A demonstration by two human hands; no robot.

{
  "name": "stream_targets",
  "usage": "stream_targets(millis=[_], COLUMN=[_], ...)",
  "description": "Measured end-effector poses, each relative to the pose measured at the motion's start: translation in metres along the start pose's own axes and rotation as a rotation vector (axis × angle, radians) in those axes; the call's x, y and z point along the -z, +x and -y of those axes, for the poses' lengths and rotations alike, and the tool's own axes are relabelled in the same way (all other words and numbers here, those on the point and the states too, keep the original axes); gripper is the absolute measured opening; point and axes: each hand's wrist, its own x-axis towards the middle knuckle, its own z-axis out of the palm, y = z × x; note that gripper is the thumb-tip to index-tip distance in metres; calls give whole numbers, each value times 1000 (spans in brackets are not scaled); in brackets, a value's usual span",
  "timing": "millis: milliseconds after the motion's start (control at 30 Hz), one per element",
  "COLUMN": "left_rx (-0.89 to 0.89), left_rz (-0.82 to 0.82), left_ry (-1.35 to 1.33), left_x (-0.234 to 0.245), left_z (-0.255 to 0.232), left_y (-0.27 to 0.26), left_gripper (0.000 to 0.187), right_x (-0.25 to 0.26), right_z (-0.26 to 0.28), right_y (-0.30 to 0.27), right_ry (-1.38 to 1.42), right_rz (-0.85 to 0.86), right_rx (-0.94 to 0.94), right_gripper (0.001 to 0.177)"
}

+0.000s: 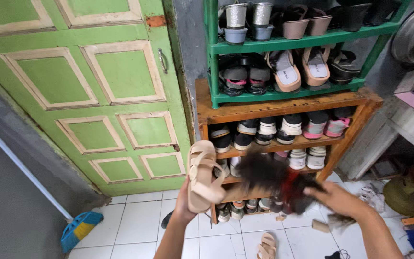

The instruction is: The person uses a feather duster to brush dust off several shoes and sandals taken from a multi-tier shoe rack. They wipe the soles and uppers of each item and place them back on the rack.

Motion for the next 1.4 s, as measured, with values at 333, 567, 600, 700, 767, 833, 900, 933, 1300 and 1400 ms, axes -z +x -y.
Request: stream_targets(millis=[333, 567, 600, 700, 767, 833, 900, 933, 1300, 1400], left_rx=[233, 230, 229, 183, 95, 96, 76, 47, -347, -329], left_rz=[135, 100, 122, 119, 32, 13, 49, 85, -180, -233], left_ry=[99, 74, 64, 43, 36, 42, 16, -16, 59, 99], left_x=[-29, -31, -29, -20, -19, -15, -14, -12, 22, 30], left_z=[39, 32, 31, 30, 30, 29, 28, 28, -23, -20], left_y=[0, -3, -8, -19, -12, -11, -9, -12, -21, -28], left_gripper=[57, 57, 59, 61, 58, 57, 59, 60, 64, 62], right_x=[-22, -69, -67, -70, -87, -112, -115, -112, -119, -99], right_z=[134, 99, 93, 80, 74, 74, 77, 81, 70, 77], right_y=[14, 12, 15, 24, 21, 9, 8, 14, 23, 27], right_ry=[-143, -125, -146, -132, -26, -100, -112, -88, 213, 256], right_rz=[-222, -239, -276, -357, -373, -387, -434, -466, 206, 316], right_rx=[-347, 21, -45, -189, -211, 161, 233, 125, 373, -151], right_gripper=[45, 57, 54, 48, 47, 54, 53, 49, 49, 56])
